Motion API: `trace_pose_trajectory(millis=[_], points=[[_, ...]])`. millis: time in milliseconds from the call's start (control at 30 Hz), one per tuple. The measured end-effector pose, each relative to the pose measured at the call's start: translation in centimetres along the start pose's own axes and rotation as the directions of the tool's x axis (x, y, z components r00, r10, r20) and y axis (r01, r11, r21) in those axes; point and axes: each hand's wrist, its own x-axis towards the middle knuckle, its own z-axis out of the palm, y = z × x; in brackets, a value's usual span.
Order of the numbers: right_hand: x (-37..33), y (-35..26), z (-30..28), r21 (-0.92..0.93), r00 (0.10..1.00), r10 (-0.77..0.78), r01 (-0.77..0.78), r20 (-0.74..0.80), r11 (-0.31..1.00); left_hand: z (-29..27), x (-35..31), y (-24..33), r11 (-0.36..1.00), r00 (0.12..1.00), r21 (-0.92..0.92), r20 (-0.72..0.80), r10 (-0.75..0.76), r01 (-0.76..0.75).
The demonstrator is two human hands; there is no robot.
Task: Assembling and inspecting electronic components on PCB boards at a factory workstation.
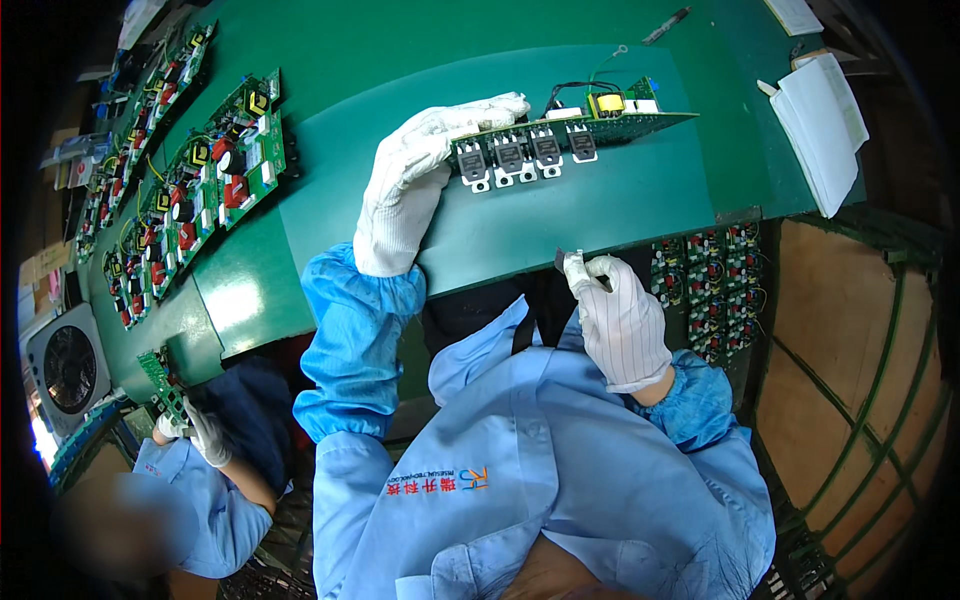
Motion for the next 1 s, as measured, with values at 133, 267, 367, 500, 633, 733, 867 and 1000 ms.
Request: trace_pose_trajectory(millis=[133,267,367,500,633,733,867,1000], points=[[-0.2,0.0,0.0,-0.01,1.0,-0.029,0.029,0.003,1.0,0.0,0.0,0.3,0.999,1.0,0.036,-0.003,0.0,0.0],[-0.4,-0.4,-0.3,-0.016,1.0,-0.029,0.029,0.004,0.999,-0.1,0.0,0.3,0.998,1.0,0.061,0.0,0.001,-0.001],[-0.7,-0.3,-0.7,0.261,0.973,0.024,-0.085,0.229,0.962,-0.1,-0.1,0.2,1.0,1.0,0.029,0.01,-0.001,0.001],[-0.7,0.6,-1.3,0.763,0.757,0.117,-0.646,0.643,-0.02,0.3,0.0,0.4,0.998,0.999,0.044,-0.013,-0.033,0.034],[-0.3,0.9,-1.1,0.85,0.853,0.081,-0.521,0.516,0.075,0.5,-0.4,0.4,0.996,0.995,0.049,-0.07,-0.068,0.071],[0.1,0.9,-1.2,0.89,0.877,0.153,-0.455,0.455,-0.039,0.5,-0.4,0.2,0.995,0.993,0.037,-0.084,-0.087,0.09],[0.3,1.3,-2.2,0.822,0.818,0.144,-0.567,0.557,0.043,0.3,-0.4,-0.2,0.998,0.998,0.052,-0.048,-0.038,0.04],[0.4,1.4,-1.8,0.782,0.846,0.299,-0.526,0.441,0.334,0.2,-0.2,-0.2,0.996,0.998,0.069,-0.036,-0.045,0.048]])
